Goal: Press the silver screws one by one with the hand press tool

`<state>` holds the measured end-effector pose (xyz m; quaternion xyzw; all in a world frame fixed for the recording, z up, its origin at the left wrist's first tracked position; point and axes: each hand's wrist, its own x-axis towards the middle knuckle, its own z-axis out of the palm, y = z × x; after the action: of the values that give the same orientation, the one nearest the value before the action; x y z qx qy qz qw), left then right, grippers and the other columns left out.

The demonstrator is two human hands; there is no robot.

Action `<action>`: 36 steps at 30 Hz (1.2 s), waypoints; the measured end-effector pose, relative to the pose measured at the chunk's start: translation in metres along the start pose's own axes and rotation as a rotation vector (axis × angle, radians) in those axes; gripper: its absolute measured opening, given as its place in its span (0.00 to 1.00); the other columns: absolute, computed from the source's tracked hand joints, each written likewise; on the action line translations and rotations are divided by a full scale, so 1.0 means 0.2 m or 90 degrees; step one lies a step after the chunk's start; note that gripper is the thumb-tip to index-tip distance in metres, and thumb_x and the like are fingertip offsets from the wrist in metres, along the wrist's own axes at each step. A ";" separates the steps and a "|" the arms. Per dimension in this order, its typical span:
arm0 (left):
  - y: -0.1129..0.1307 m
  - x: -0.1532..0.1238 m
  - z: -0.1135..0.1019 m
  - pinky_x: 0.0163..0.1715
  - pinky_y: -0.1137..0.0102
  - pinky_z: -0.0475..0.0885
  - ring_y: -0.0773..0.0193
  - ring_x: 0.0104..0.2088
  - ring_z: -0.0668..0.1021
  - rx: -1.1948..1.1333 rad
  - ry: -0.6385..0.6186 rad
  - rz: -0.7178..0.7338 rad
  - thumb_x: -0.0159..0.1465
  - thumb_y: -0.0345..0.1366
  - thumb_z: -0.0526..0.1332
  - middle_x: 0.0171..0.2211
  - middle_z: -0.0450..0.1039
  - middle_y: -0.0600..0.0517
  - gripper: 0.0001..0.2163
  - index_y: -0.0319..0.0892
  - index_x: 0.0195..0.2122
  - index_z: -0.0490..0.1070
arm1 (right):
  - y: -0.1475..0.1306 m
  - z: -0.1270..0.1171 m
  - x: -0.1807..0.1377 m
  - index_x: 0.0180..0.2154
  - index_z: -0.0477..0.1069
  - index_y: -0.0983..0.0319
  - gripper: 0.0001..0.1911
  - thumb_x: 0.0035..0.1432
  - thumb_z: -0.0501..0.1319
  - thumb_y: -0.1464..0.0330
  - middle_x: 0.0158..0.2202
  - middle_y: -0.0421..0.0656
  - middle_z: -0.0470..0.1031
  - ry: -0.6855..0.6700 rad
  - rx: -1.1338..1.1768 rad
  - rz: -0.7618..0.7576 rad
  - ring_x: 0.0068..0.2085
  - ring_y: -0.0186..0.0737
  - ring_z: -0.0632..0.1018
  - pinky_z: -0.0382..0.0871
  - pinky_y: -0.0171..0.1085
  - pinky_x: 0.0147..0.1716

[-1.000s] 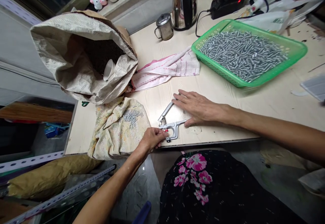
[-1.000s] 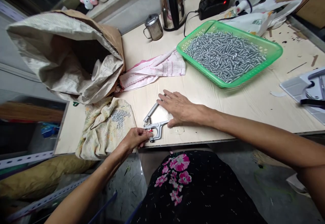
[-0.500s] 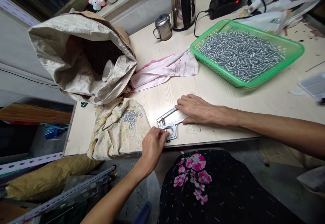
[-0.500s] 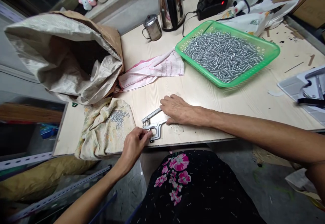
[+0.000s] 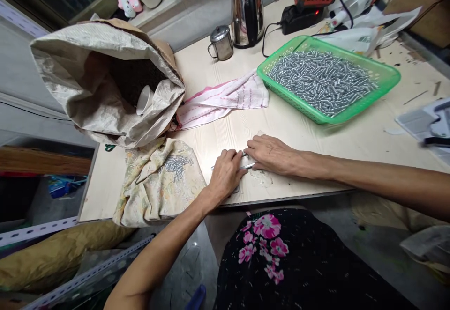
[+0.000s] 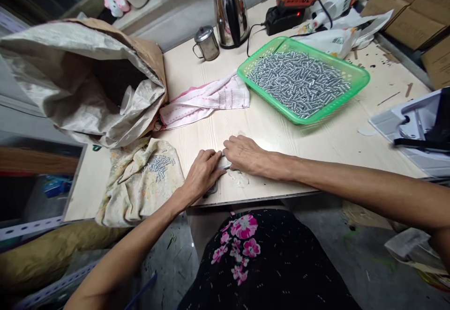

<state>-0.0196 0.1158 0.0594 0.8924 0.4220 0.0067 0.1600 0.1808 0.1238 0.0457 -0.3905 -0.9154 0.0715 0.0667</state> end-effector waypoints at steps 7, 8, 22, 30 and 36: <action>0.02 0.03 0.02 0.42 0.61 0.69 0.56 0.41 0.70 -0.022 0.023 -0.018 0.68 0.35 0.57 0.38 0.71 0.47 0.06 0.41 0.39 0.71 | -0.01 0.07 0.01 0.30 0.68 0.63 0.11 0.65 0.53 0.75 0.29 0.43 0.71 0.024 0.087 -0.003 0.33 0.38 0.68 0.58 0.38 0.35; 0.01 0.03 0.02 0.41 0.61 0.69 0.56 0.41 0.70 -0.019 0.021 -0.020 0.69 0.35 0.56 0.37 0.72 0.47 0.06 0.41 0.38 0.72 | -0.02 0.07 0.01 0.31 0.69 0.63 0.11 0.65 0.53 0.75 0.29 0.43 0.71 0.017 0.087 0.006 0.33 0.38 0.68 0.58 0.38 0.34; 0.19 -0.22 0.24 0.64 0.47 0.59 0.47 0.69 0.55 -0.058 0.158 0.041 0.69 0.39 0.55 0.66 0.57 0.37 0.24 0.38 0.64 0.55 | 0.18 -0.07 0.13 0.40 0.73 0.65 0.10 0.65 0.57 0.67 0.40 0.49 0.74 -0.060 0.070 0.031 0.41 0.45 0.72 0.59 0.40 0.39; 0.23 -0.23 0.27 0.65 0.43 0.55 0.45 0.68 0.58 -0.100 0.162 0.032 0.68 0.45 0.56 0.65 0.60 0.35 0.29 0.36 0.66 0.54 | 0.01 -0.09 0.33 0.37 0.74 0.63 0.06 0.63 0.58 0.71 0.38 0.48 0.74 -0.027 -0.022 0.009 0.40 0.44 0.69 0.55 0.41 0.39; 0.23 -0.24 0.31 0.60 0.49 0.65 0.42 0.60 0.70 -0.138 0.136 0.004 0.67 0.45 0.56 0.56 0.71 0.34 0.24 0.32 0.59 0.66 | -0.33 -0.01 0.32 0.36 0.76 0.59 0.05 0.58 0.62 0.74 0.45 0.46 0.73 -0.041 0.064 -0.287 0.47 0.45 0.68 0.60 0.44 0.46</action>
<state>-0.0063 0.0351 0.0189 0.8654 0.4307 0.1478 0.2093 0.0908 0.1245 0.0637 -0.1700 -0.9764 0.1123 0.0712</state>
